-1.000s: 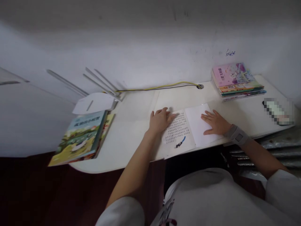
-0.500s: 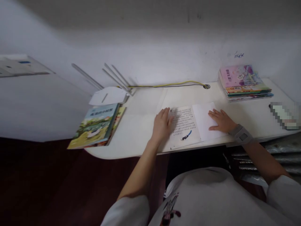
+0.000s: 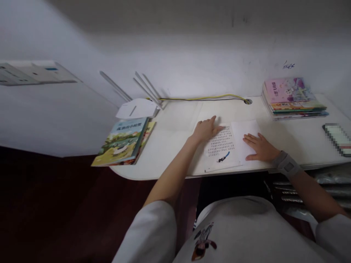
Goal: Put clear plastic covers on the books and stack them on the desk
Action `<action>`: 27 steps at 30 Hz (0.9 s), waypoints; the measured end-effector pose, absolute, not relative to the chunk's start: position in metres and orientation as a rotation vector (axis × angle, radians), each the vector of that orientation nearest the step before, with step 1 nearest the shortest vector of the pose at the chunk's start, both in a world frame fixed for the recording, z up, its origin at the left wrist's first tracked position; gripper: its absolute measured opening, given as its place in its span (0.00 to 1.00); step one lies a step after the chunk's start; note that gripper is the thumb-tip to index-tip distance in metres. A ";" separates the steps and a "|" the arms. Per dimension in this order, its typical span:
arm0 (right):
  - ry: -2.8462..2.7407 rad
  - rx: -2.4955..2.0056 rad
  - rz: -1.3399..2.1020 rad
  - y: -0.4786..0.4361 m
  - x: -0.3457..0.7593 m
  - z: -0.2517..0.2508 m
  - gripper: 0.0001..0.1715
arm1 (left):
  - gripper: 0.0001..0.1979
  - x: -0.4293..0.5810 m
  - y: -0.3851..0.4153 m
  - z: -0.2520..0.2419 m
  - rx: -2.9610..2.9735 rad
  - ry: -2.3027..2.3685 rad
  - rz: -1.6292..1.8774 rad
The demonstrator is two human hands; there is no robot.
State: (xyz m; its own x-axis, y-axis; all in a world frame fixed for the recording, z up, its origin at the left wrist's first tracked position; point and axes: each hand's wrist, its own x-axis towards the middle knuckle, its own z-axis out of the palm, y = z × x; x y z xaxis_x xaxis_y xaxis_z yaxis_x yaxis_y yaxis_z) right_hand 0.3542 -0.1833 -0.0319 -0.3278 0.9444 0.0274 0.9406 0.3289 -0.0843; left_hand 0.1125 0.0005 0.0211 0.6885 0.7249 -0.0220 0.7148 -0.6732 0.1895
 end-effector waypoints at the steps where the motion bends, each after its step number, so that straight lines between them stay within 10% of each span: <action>1: -2.498 -1.784 0.084 -0.183 0.354 -0.032 0.51 | 0.35 0.114 0.005 0.019 2.721 1.173 0.059; 27: -2.503 -1.867 0.059 -0.192 0.382 -0.023 0.52 | 0.41 0.100 0.019 -0.016 2.503 1.371 0.385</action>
